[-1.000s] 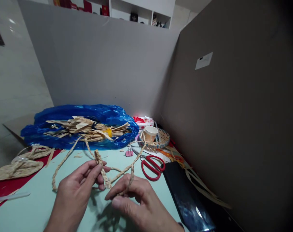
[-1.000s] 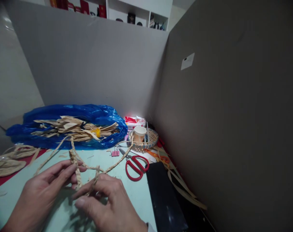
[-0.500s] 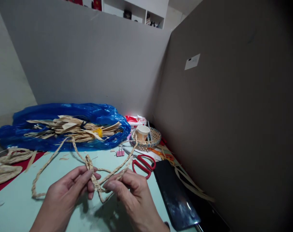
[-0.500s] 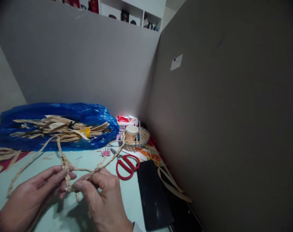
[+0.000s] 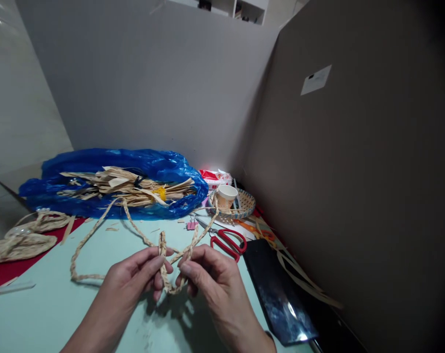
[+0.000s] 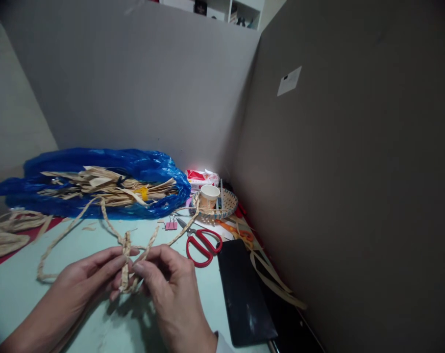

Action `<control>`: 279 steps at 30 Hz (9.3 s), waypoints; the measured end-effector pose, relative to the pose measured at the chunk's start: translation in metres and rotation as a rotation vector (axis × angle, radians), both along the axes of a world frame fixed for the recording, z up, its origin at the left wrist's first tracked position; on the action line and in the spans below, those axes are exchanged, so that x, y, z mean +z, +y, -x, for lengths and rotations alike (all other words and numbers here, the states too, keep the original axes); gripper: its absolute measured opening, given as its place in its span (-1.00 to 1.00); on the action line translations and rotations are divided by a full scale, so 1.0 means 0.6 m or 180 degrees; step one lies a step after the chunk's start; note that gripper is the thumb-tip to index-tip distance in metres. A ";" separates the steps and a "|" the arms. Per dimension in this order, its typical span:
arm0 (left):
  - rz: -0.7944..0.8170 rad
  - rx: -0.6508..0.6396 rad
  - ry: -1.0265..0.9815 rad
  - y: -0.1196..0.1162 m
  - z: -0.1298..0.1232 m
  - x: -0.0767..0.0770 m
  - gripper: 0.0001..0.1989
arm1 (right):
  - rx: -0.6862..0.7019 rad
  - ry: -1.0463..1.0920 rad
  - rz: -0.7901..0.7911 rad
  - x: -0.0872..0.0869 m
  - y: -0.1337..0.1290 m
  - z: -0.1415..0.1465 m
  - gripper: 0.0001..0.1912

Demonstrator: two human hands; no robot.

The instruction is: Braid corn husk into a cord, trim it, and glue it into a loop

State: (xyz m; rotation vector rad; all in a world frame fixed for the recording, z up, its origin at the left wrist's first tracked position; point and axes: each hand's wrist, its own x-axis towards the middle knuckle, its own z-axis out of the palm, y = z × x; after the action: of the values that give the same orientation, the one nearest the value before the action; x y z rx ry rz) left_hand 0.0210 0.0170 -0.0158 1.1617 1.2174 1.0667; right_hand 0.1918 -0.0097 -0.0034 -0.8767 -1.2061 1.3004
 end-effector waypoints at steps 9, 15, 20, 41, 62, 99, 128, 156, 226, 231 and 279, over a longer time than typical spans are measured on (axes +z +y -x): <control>0.0139 -0.0371 0.0085 -0.004 -0.008 0.003 -0.59 | -0.0222 0.0347 -0.0049 0.007 0.005 0.001 -0.70; 0.0224 -0.0526 0.0170 -0.015 -0.009 0.011 -0.52 | -0.0185 0.0067 -0.0190 0.001 0.008 -0.007 -0.87; 0.0287 -0.0663 0.0239 -0.014 -0.009 -0.001 -0.38 | -0.0238 0.0030 -0.0247 -0.005 0.011 -0.010 -0.92; 0.0038 -0.0984 0.0355 -0.025 -0.007 -0.015 -0.39 | -0.0342 -0.0166 -0.0347 -0.012 0.024 -0.020 -0.92; -0.1762 -0.0508 0.1690 -0.017 0.042 -0.076 -0.68 | -0.0327 0.0321 -0.0095 -0.012 0.021 -0.010 -0.82; -0.1589 -0.0190 0.1480 -0.022 -0.002 -0.006 -0.77 | -0.0694 0.0470 0.0230 -0.016 0.020 0.001 -0.79; -0.0034 0.0383 -0.0874 -0.006 0.003 0.009 -0.66 | -0.0504 0.0930 0.0459 -0.052 0.018 0.024 -0.67; -0.0049 -0.0147 -0.0785 0.005 0.014 0.004 -0.53 | -0.0657 -0.0211 0.0044 -0.028 0.021 -0.011 -0.68; 0.0209 -0.0033 -0.1266 0.001 0.022 0.009 -0.65 | 0.0662 0.0811 0.0329 -0.002 0.006 -0.002 -0.69; 0.0253 0.0018 -0.1315 -0.001 0.019 0.007 -0.62 | 0.0730 0.0736 0.0334 -0.002 0.001 -0.001 -0.92; 0.0088 0.0067 -0.1091 -0.015 0.004 -0.001 -0.61 | 0.0461 0.0163 0.0196 -0.027 -0.004 0.020 -0.81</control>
State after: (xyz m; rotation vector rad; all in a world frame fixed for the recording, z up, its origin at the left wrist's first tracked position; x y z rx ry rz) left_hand 0.0185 0.0079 -0.0165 0.9011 0.9727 1.2045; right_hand 0.1801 -0.0121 -0.0196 -0.8070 -1.2127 1.4746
